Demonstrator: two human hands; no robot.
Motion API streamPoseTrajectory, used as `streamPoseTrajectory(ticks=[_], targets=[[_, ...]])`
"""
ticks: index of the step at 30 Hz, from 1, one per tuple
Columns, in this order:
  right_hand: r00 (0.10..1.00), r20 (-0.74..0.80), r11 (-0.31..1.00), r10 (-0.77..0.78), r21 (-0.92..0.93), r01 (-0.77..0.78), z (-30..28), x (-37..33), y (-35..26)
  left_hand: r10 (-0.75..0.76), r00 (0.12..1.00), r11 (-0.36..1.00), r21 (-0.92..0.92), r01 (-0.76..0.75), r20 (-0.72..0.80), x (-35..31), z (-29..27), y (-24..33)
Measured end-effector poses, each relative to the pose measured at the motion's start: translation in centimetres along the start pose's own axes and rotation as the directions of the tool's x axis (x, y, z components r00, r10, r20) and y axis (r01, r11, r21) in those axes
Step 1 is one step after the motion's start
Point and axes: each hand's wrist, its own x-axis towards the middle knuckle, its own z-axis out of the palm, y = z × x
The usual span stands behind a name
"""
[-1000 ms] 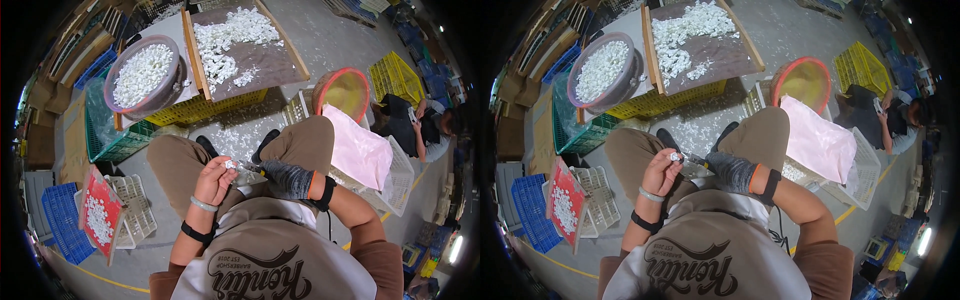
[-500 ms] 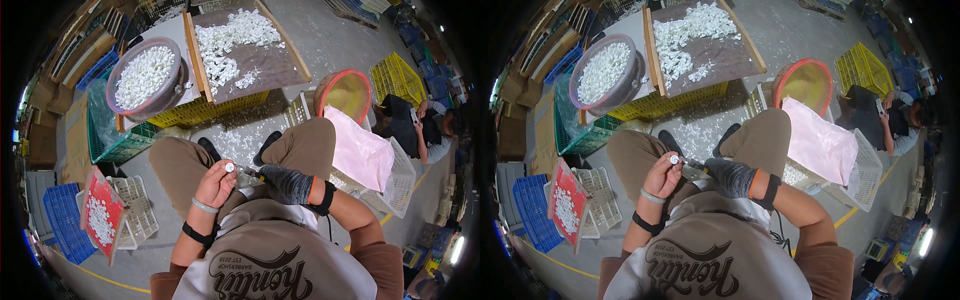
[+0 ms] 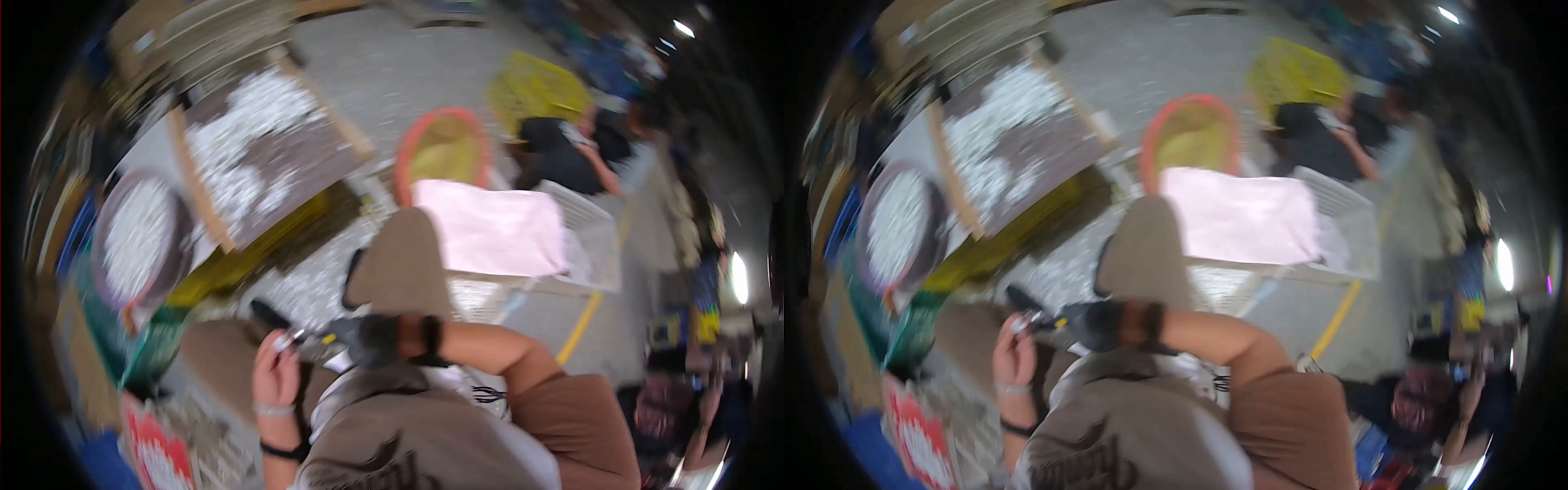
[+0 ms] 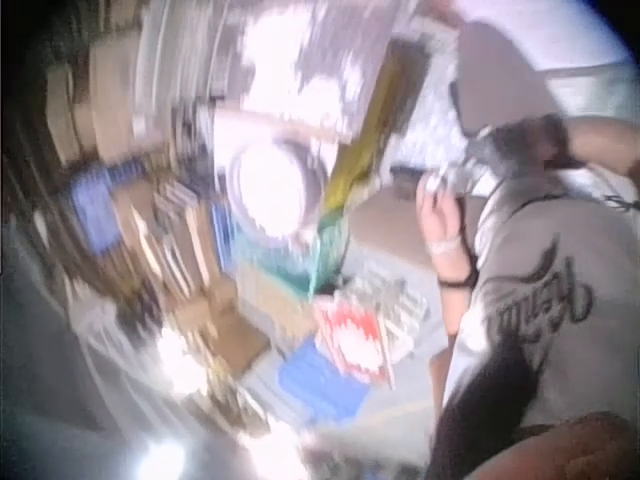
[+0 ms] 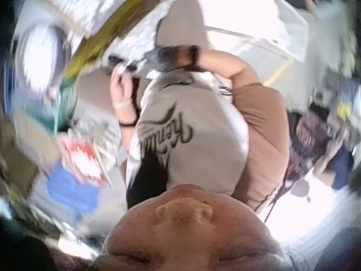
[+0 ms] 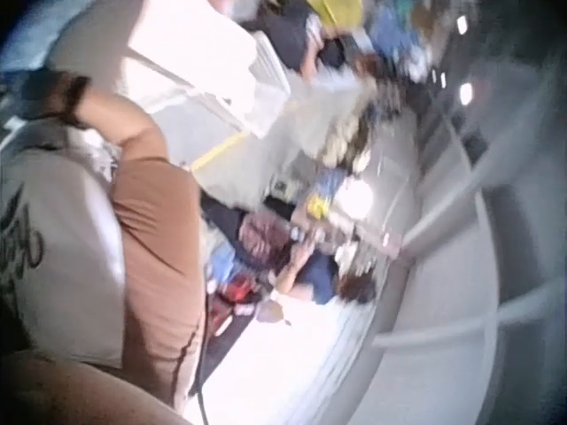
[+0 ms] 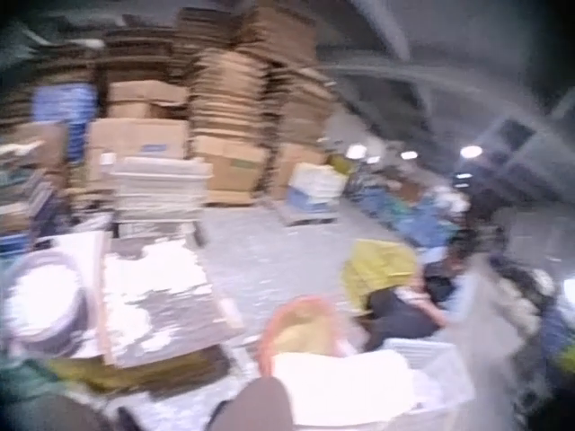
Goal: Using pliers to trim or clean small white plastic manufacturing components while sitting in a warehouse.
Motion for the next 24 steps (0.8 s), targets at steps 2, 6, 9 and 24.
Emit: streamPoseTrajectory(ticks=[2,6,9,24], targets=[[0.916,0.172,0.909,0.364,0.151,-0.389,-3.6,2.5,-3.9,-0.074,0.992,0.99,-0.114,0.085,0.097,0.8,-1.8,0.1],[0.914,0.133,0.898,0.384,0.175,-0.403,-3.9,2.1,-3.2,-0.144,0.968,0.959,-0.214,0.189,0.207,3.0,-3.7,0.0],[0.871,0.132,0.857,0.474,0.16,-0.49,-2.7,2.8,-2.3,-0.154,0.942,0.981,-0.069,0.182,0.3,3.1,-2.2,0.7],[0.874,0.072,0.83,0.48,0.286,-0.479,-3.2,3.2,-1.1,-0.099,0.939,0.932,0.36,-0.028,0.329,5.2,-0.6,3.8]])
